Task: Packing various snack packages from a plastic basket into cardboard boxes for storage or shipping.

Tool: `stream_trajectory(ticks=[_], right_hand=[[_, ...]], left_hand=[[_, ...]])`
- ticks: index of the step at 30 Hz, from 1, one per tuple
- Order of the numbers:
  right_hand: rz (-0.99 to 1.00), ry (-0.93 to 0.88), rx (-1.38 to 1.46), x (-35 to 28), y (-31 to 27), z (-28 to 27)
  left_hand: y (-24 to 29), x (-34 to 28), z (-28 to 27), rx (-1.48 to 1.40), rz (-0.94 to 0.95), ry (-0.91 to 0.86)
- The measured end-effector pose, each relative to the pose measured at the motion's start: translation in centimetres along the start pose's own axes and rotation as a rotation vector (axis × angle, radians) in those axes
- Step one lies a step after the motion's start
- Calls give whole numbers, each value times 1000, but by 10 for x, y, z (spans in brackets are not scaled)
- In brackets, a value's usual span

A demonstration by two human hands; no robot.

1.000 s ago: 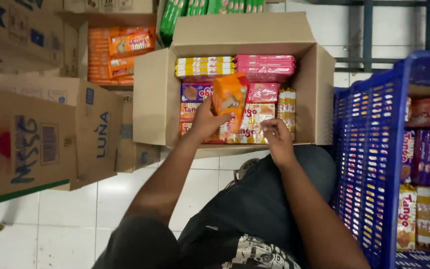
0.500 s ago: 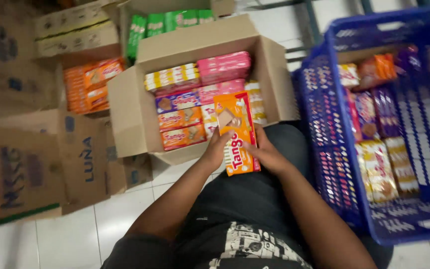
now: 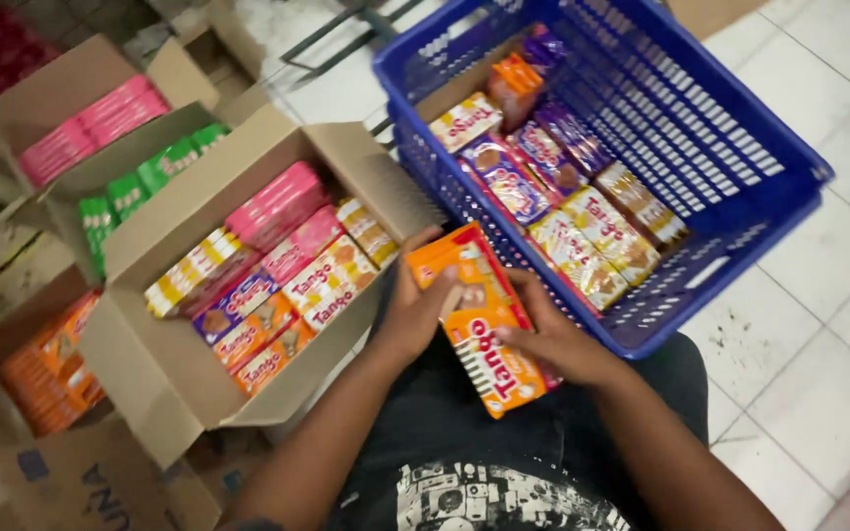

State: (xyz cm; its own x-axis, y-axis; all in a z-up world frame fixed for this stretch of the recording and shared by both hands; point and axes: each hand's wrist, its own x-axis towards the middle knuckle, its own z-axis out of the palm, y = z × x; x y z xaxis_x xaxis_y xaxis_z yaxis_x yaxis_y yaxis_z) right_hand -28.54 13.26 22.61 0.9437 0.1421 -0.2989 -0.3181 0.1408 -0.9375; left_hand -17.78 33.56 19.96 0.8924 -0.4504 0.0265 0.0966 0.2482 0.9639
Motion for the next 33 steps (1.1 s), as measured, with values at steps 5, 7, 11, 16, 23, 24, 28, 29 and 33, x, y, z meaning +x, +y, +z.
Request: stream_trajectory(ticks=[5,7,11,16,23,24,28,29,33], right_hand=[[82,279,243,-58,37,-103],[43,349,393,-69,34,-141],[367,432,319,-59,-46,-171],[428,573,46,14,-84,-219],[372,669,-340,150,-43,-302],[364,713,-313,168,-36,-305],[251,796,-364,231,43,-327],[249,804,-247,236,45,-317],[-89,838,-412,266,119,-326]], left_hand=[[-27,77,26,243,-63,-223],[-13,106,45,474,-45,-266],[-24,170,87,425,-236,-403],[-30,252,117,580,-580,-464],[-98,354,110,524,-827,-238],[-98,363,111,550,-836,-187],[-118,401,113,549,-864,-147],[-121,407,110,563,-858,-136],[-185,433,75,695,-703,-85]])
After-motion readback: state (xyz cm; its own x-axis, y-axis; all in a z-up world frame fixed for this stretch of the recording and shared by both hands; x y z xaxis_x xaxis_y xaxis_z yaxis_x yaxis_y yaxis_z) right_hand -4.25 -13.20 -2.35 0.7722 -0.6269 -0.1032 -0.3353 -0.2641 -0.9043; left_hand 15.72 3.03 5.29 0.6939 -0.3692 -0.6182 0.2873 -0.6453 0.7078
